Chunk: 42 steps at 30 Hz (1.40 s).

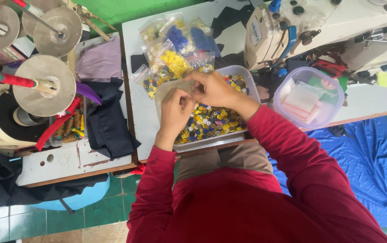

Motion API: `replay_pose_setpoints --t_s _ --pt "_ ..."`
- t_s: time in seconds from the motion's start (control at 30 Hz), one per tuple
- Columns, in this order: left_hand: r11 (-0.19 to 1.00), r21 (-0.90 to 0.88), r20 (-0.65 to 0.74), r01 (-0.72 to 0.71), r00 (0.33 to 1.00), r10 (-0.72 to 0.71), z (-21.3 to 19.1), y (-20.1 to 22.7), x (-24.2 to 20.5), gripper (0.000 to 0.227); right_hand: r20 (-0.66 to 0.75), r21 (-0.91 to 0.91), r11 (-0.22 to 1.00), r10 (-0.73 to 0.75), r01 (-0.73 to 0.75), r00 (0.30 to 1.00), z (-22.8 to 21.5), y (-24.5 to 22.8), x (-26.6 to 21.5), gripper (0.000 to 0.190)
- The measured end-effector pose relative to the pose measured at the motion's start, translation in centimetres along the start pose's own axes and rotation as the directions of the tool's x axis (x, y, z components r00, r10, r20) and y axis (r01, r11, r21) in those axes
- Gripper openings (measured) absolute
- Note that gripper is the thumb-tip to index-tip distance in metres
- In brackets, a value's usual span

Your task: Sorting and packaging small yellow and blue buttons from a large container into small plastic bags at a sewing workstation.

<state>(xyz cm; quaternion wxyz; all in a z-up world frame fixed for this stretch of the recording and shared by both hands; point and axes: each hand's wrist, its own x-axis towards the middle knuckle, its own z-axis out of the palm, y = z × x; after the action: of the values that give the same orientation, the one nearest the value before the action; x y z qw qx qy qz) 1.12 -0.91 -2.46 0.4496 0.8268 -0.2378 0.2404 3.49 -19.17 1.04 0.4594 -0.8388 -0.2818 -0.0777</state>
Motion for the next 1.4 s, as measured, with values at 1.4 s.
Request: replay_pose_setpoints --t_s 1.4 --pt "0.854 -0.429 0.245 0.295 0.948 -0.205 -1.0 -0.5 0.5 0.03 0.142 0.267 0.948 -0.216 0.173 0.966 -1.7 -1.4 -0.3 0.01"
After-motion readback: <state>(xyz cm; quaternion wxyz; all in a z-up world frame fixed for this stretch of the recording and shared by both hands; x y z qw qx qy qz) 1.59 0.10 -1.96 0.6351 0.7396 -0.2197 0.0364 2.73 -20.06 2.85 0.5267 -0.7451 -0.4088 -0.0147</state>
